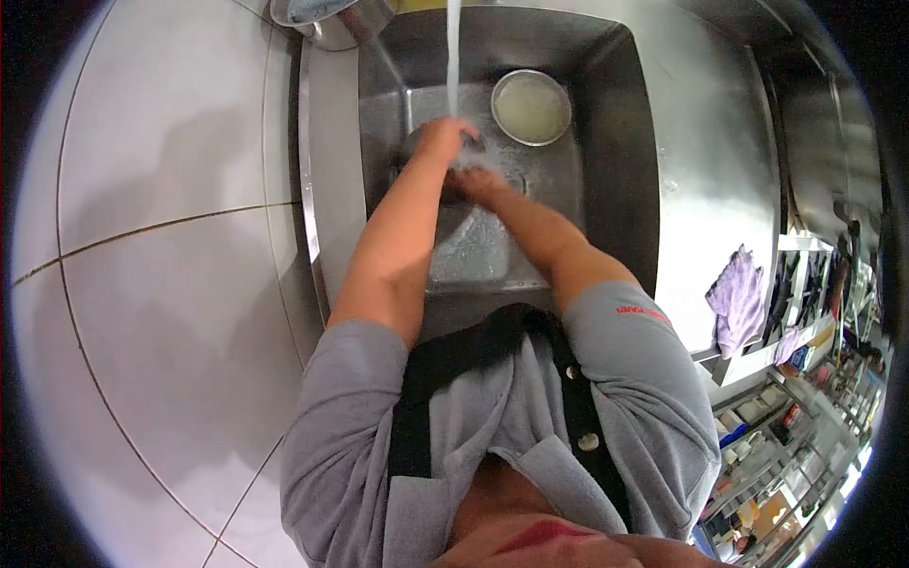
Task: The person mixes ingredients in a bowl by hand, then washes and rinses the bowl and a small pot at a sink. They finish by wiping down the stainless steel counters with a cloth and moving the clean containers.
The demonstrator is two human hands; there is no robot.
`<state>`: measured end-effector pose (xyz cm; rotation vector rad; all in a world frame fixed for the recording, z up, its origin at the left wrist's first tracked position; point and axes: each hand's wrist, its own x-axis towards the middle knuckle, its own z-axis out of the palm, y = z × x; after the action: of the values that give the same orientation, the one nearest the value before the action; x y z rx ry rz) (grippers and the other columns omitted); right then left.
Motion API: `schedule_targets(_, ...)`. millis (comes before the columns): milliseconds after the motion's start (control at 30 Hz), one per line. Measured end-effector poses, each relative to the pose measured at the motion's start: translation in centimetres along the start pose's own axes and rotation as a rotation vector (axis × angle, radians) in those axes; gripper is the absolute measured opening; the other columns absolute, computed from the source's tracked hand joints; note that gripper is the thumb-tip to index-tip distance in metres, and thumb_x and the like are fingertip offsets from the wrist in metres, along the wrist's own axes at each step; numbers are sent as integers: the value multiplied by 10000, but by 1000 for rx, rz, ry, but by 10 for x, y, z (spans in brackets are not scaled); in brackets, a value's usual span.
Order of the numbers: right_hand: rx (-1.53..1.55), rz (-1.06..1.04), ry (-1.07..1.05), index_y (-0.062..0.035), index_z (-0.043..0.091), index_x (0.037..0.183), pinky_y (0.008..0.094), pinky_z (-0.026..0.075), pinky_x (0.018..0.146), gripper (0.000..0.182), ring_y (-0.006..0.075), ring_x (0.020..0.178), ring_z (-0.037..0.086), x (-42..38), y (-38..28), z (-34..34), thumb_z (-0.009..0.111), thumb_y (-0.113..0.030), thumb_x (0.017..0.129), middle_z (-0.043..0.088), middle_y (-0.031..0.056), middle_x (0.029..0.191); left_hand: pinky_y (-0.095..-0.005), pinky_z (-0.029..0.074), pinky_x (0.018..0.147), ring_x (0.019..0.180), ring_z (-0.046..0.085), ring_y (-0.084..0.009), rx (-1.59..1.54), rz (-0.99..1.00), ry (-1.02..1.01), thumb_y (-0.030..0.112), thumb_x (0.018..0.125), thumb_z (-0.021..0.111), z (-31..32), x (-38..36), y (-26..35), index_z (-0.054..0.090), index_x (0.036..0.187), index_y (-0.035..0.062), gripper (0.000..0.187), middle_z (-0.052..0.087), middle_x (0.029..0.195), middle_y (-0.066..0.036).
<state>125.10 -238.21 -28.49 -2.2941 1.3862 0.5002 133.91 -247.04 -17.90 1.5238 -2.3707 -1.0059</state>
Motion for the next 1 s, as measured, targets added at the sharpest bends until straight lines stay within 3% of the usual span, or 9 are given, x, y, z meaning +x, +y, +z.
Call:
schedule_targets(33, -586, -179, 122, -145, 385, 1299, 414, 330, 1001, 419, 246, 1161, 466, -25, 21, -31, 411, -210, 886, 457, 79, 1294, -382, 462, 830, 927, 592, -322, -8, -24, -29, -11, 736, 506, -6, -2, 7, 675, 957, 250, 381, 615, 1011, -157)
schedule_targets(133, -681, -198, 58, -181, 465, 1256, 406, 332, 980, 408, 213, 1163, 460, 94, 81, 65, 454, -291, 864, 532, 77, 1209, -367, 464, 834, 972, 575, -318, -28, -46, -66, 2, 747, 497, -6, -3, 12, 672, 961, 245, 368, 603, 1048, -155)
schedule_targets(267, -474, -74, 31, -146, 488, 1215, 385, 354, 953, 406, 232, 1108, 483, 23, 17, 16, 500, -282, 832, 544, 99, 1169, -487, 136, 1065, 1073, 527, -221, -11, -86, 18, 90, 768, 507, 3, -6, 14, 613, 1070, 290, 377, 612, 1085, -51)
schedule_targets(333, 264, -20, 2, -113, 497, 1190, 375, 367, 938, 407, 247, 1071, 499, 28, -21, 24, 526, -268, 814, 544, 113, 1153, -530, 16, 1073, 1112, 501, -195, -76, -37, 87, 104, 770, 502, 19, -12, 13, 581, 1123, 299, 410, 605, 1108, -27)
schedule_targets(400, 1708, -9, -20, -80, 506, 1165, 366, 381, 924, 410, 262, 1034, 515, 30, -44, 18, 552, -253, 796, 543, 128, 1137, -536, 24, 1071, 1116, 498, -190, 150, -38, 39, 129, 771, 507, 15, -22, 20, 594, 1109, 287, 383, 602, 1113, -20)
schedule_targets(667, 2926, 213, 442, -59, 561, 866, 400, 482, 700, 163, 241, 816, 576, -24, -7, -89, 541, -211, 810, 589, 100, 855, -469, 187, 1024, 1002, 563, -222, 171, -210, 96, 398, 883, 349, 7, -29, -3, 628, 1026, 234, 354, 638, 1009, -17)
schedule_targets(767, 2894, 917, 492, -34, 548, 958, 401, 467, 718, 216, 270, 881, 550, 2, 4, -88, 502, -179, 805, 554, 124, 947, -354, 397, 875, 875, 608, -228, 46, -191, 215, 349, 901, 351, 26, -20, -29, 604, 1059, 216, 326, 670, 844, -18)
schedule_targets(900, 2543, 227, 206, -8, 562, 975, 426, 466, 700, 315, 249, 815, 582, -9, -16, -80, 542, -265, 794, 599, 110, 899, -357, 429, 849, 919, 591, -237, -62, -423, 269, 268, 878, 407, -2, -27, -6, 561, 1136, 186, 311, 643, 952, -92)
schedule_targets(1000, 1685, 187, 251, -11, 622, 920, 330, 456, 668, 307, 175, 742, 576, -7, 15, -54, 631, -275, 764, 619, 78, 817, -362, 404, 884, 1010, 547, -259, 270, -279, 208, 259, 852, 433, -14, -32, 14, 559, 1137, 156, 328, 586, 1094, -117)
